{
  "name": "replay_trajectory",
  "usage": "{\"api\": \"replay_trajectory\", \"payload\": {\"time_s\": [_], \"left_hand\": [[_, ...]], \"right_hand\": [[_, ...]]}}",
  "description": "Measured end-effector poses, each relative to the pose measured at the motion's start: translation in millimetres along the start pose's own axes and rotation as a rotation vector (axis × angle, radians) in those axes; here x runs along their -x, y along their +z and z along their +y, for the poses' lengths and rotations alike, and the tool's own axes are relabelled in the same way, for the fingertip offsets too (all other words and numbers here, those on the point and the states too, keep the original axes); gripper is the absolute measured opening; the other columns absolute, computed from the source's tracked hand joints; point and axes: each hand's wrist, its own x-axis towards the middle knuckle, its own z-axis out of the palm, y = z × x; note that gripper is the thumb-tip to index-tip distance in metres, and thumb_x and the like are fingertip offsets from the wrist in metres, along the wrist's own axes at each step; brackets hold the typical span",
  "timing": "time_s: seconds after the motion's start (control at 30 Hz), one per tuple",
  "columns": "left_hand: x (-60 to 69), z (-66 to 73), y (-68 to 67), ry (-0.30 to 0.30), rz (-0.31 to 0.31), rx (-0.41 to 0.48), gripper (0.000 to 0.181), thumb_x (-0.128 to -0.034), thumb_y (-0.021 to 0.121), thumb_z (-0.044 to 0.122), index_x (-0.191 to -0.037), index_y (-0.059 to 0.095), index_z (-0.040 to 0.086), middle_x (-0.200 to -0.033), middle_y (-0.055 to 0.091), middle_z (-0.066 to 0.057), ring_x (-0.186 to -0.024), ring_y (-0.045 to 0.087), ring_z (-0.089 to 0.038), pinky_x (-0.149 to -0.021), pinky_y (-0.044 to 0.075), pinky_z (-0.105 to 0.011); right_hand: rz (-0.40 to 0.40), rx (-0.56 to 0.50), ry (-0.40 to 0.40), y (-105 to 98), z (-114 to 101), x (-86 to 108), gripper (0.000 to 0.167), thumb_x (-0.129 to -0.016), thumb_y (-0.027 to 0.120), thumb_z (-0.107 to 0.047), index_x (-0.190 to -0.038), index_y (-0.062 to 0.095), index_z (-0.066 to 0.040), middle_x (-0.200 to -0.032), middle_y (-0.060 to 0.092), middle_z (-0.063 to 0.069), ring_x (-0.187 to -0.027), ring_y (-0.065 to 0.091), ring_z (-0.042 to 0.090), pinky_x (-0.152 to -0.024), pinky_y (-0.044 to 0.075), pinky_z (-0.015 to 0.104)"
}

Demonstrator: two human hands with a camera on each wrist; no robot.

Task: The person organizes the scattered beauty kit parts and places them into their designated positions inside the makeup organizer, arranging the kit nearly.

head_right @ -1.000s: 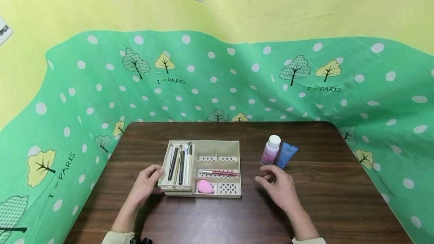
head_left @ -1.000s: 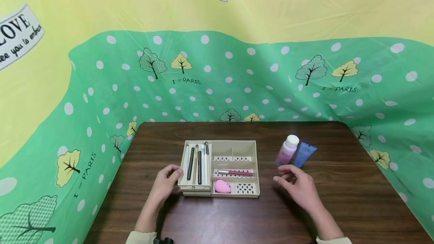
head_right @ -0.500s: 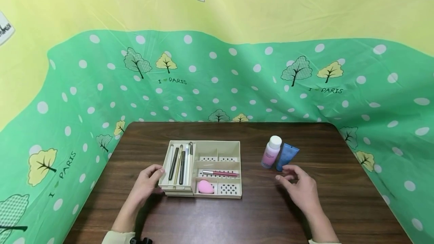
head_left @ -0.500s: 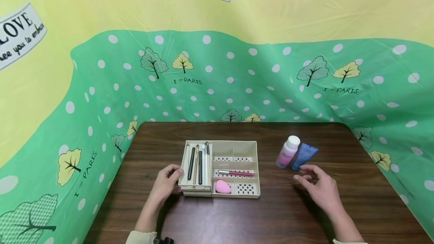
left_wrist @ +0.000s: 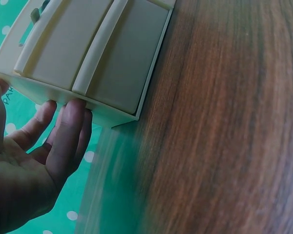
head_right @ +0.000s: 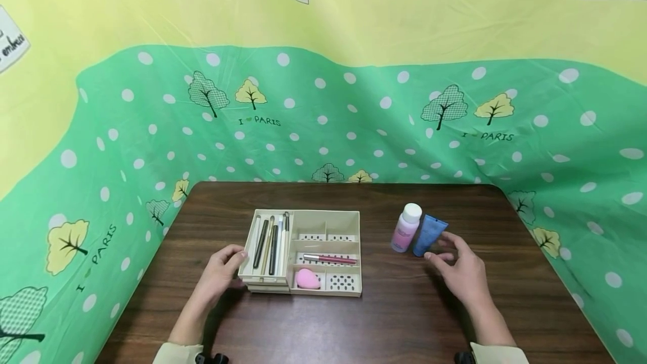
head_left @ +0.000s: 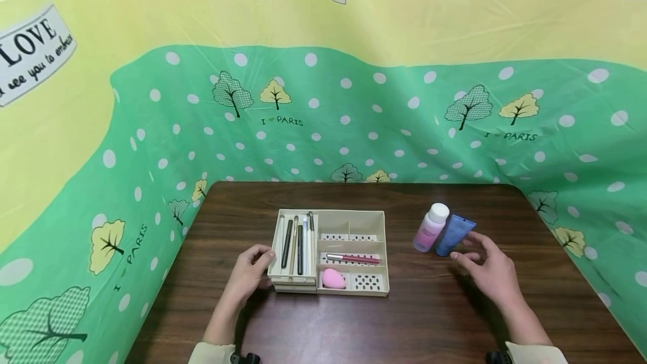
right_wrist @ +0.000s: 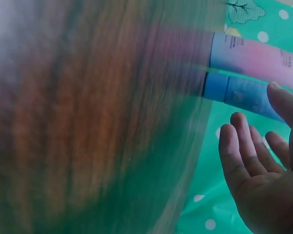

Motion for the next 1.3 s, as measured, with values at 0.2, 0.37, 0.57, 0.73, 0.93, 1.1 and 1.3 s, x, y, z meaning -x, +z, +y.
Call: {"api": "replay_trajectory", "payload": {"time_s": [0.2,0.37,0.57,0.73,0.93,1.1,1.3], "left_hand": [[-2.7,-1.4,-0.3,-0.006,0.001,0.010,0.019,-0.0988,0.064,0.015,-0.108,0.069,0.000,-0.098,0.062,-0.012,-0.072,0.064,-0.020,-0.057,0.064,-0.042],[-2.6,-0.5,0.6,-0.008,-0.003,0.015,0.020,-0.0985,0.065,0.016,-0.108,0.068,0.000,-0.097,0.062,-0.011,-0.070,0.065,-0.019,-0.057,0.064,-0.041],[-2.2,0.4,1.3,-0.010,-0.004,0.007,0.020,-0.0984,0.065,0.017,-0.108,0.068,0.000,-0.097,0.062,-0.010,-0.069,0.064,-0.018,-0.057,0.064,-0.041],[-2.5,-0.2,0.5,-0.010,0.000,0.009,0.019,-0.0984,0.064,0.016,-0.108,0.068,0.000,-0.097,0.061,-0.010,-0.070,0.063,-0.019,-0.056,0.064,-0.040],[-2.4,-0.1,0.8,-0.010,0.001,0.008,0.019,-0.0983,0.064,0.015,-0.108,0.068,-0.001,-0.097,0.061,-0.010,-0.071,0.063,-0.020,-0.056,0.064,-0.039],[-1.9,0.1,0.9,-0.007,0.002,0.004,0.020,-0.0983,0.065,0.016,-0.109,0.068,-0.001,-0.098,0.060,-0.009,-0.073,0.062,-0.019,-0.057,0.064,-0.040],[-1.8,0.5,0.8,-0.011,0.008,-0.001,0.021,-0.0983,0.065,0.016,-0.109,0.068,-0.001,-0.098,0.060,-0.009,-0.072,0.062,-0.018,-0.057,0.064,-0.040]], "right_hand": [[-0.030,0.015,0.012,2.2,1.5,-9.7,0.064,-0.092,0.077,-0.042,-0.139,0.056,-0.004,-0.122,0.068,0.025,-0.082,0.052,-0.016,-0.058,0.052,0.021],[-0.030,-0.009,0.013,5.5,0.7,-14.0,0.050,-0.096,0.073,-0.040,-0.131,0.061,-0.006,-0.114,0.070,0.025,-0.077,0.061,0.004,-0.054,0.053,0.025],[0.011,0.035,-0.007,5.0,2.4,-17.3,0.035,-0.097,0.072,-0.036,-0.115,0.067,-0.007,-0.103,0.072,0.020,-0.081,0.062,0.019,-0.056,0.050,0.022],[0.022,0.076,-0.030,2.8,0.7,-16.8,0.033,-0.095,0.075,-0.034,-0.112,0.069,-0.006,-0.096,0.073,0.017,-0.081,0.060,0.020,-0.061,0.047,0.023],[0.021,0.081,-0.043,-0.4,-4.0,-14.1,0.033,-0.094,0.076,-0.034,-0.111,0.070,-0.006,-0.094,0.074,0.015,-0.078,0.060,0.015,-0.060,0.046,0.024],[0.036,0.071,-0.093,-8.6,-12.0,-11.6,0.028,-0.092,0.079,-0.032,-0.107,0.071,-0.009,-0.091,0.074,0.012,-0.074,0.058,0.008,-0.058,0.045,0.021],[0.075,0.027,-0.149,-18.9,-26.4,-8.3,0.023,-0.087,0.084,-0.028,-0.099,0.072,-0.012,-0.084,0.072,0.008,-0.070,0.056,-0.002,-0.056,0.044,0.016]]}}
